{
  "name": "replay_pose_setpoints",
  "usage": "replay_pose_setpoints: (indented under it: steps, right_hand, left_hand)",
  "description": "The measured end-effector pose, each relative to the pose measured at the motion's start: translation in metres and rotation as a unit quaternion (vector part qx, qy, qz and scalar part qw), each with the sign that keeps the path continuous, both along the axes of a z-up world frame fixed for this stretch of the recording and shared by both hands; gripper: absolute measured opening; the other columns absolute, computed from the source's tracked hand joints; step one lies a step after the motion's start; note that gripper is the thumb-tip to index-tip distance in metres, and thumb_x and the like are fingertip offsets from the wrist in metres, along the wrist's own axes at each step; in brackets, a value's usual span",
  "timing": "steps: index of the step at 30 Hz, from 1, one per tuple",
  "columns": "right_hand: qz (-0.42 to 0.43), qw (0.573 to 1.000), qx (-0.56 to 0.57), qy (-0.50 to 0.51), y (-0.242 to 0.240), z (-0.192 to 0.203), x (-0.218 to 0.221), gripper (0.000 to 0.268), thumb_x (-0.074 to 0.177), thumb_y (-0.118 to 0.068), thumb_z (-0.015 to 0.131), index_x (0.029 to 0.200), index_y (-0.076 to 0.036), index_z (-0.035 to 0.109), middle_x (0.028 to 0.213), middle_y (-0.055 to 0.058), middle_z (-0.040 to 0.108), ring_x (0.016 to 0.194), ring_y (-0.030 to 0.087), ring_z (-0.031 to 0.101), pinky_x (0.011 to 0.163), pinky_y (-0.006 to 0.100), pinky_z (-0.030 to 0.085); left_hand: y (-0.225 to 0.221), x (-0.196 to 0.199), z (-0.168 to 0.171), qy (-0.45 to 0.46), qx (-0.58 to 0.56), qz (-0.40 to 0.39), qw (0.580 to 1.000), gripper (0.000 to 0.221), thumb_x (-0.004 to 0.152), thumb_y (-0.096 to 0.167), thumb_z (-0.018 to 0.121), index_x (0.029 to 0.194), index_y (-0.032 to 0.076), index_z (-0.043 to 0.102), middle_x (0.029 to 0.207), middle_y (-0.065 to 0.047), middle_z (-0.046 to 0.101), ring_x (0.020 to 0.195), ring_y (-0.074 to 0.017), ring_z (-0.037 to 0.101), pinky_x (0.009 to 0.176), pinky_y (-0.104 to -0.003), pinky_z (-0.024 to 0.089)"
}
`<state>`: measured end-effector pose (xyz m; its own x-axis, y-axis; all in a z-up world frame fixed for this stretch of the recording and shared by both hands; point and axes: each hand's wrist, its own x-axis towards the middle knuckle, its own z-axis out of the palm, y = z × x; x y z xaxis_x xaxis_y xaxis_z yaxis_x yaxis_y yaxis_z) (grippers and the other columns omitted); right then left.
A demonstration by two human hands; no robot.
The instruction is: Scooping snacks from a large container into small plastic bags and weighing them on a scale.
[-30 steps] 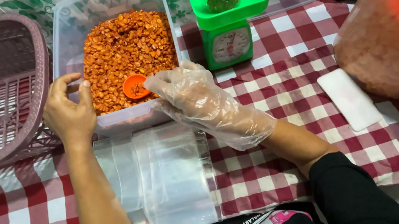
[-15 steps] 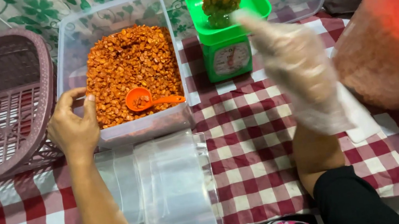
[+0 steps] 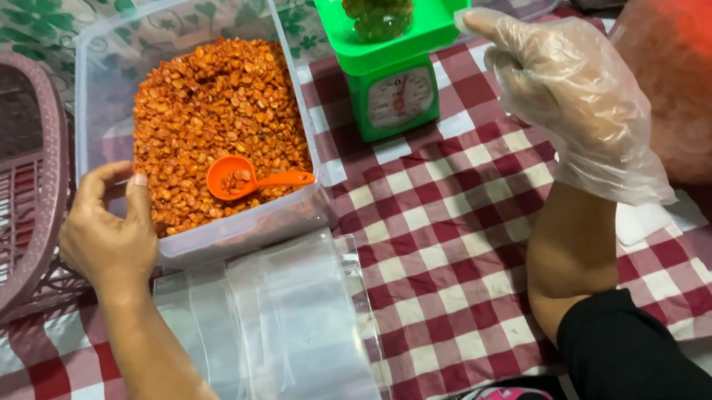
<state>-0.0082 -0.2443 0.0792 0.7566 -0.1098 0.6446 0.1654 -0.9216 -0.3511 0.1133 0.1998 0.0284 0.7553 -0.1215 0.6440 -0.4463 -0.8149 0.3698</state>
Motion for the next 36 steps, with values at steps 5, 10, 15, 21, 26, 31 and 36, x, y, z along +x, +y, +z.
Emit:
replay_pose_setpoints:
  steps: [5, 10, 15, 21, 26, 31, 36]
  right_hand:
    - [0.035, 0.986, -0.121, -0.106, 0.004, 0.009, -0.001, 0.035, 0.095, 0.013, 0.077, 0.126, -0.002, 0.085, 0.069, 0.007, 0.060, 0.053, 0.022, 0.047, 0.055, 0.038, 0.043]
    - [0.057, 0.985, -0.116, -0.118, 0.002, 0.009, 0.002, 0.038, 0.094, 0.017, 0.077, 0.127, -0.001, 0.084, 0.068, 0.009, 0.060, 0.053, 0.023, 0.046, 0.053, 0.039, 0.041]
    - [0.066, 0.983, -0.091, -0.144, 0.006, 0.011, 0.000, 0.036, 0.093, 0.021, 0.079, 0.124, 0.003, 0.084, 0.070, 0.009, 0.059, 0.054, 0.022, 0.045, 0.054, 0.038, 0.041]
    - [0.074, 0.992, -0.050, -0.094, 0.008, 0.015, -0.002, 0.037, 0.094, 0.021, 0.073, 0.127, 0.006, 0.081, 0.068, 0.009, 0.057, 0.053, 0.021, 0.043, 0.053, 0.037, 0.040]
    - [0.086, 0.989, -0.051, -0.110, 0.010, 0.016, -0.002, 0.035, 0.094, 0.022, 0.074, 0.125, 0.007, 0.082, 0.070, 0.009, 0.060, 0.054, 0.021, 0.045, 0.054, 0.036, 0.041]
    - [0.050, 0.988, -0.097, -0.106, 0.005, 0.013, 0.000, 0.035, 0.095, 0.014, 0.079, 0.126, 0.000, 0.083, 0.073, 0.012, 0.065, 0.053, 0.025, 0.049, 0.054, 0.040, 0.042]
    - [0.094, 0.985, -0.072, -0.123, 0.008, 0.014, 0.000, 0.037, 0.093, 0.020, 0.075, 0.126, 0.005, 0.081, 0.070, 0.011, 0.060, 0.053, 0.023, 0.044, 0.054, 0.040, 0.040]
  left_hand:
    - [0.003, 0.005, -0.003, 0.001, 0.011, 0.015, 1.000, 0.016, 0.102, 0.012, 0.075, 0.117, 0.007, 0.077, 0.097, -0.007, 0.078, 0.079, -0.0232, 0.072, 0.070, -0.037, 0.052]
    - [0.002, 0.003, -0.002, 0.002, 0.011, 0.010, 1.000, 0.017, 0.102, 0.010, 0.076, 0.118, 0.005, 0.077, 0.096, -0.008, 0.078, 0.077, -0.0232, 0.071, 0.068, -0.037, 0.052]
    - [0.002, 0.003, -0.001, 0.000, 0.004, -0.001, 1.000, 0.017, 0.101, 0.007, 0.076, 0.118, 0.003, 0.076, 0.098, -0.009, 0.078, 0.080, -0.0229, 0.072, 0.070, -0.036, 0.053]
    - [0.002, 0.004, -0.002, 0.001, 0.001, -0.002, 1.000, 0.016, 0.101, 0.006, 0.076, 0.117, 0.003, 0.076, 0.097, -0.009, 0.078, 0.080, -0.0229, 0.073, 0.070, -0.036, 0.053]
    - [0.002, 0.005, -0.003, 0.003, 0.007, 0.007, 1.000, 0.016, 0.102, 0.008, 0.076, 0.117, 0.004, 0.076, 0.097, -0.008, 0.078, 0.079, -0.0217, 0.072, 0.069, -0.036, 0.054]
    - [0.002, 0.004, -0.002, -0.002, 0.004, 0.003, 1.000, 0.016, 0.101, 0.008, 0.076, 0.117, 0.004, 0.076, 0.097, -0.008, 0.078, 0.079, -0.0228, 0.072, 0.069, -0.036, 0.053]
    - [0.002, 0.006, -0.002, -0.001, 0.001, -0.001, 1.000, 0.017, 0.101, 0.008, 0.076, 0.117, 0.004, 0.076, 0.097, -0.008, 0.078, 0.080, -0.0233, 0.073, 0.069, -0.037, 0.053]
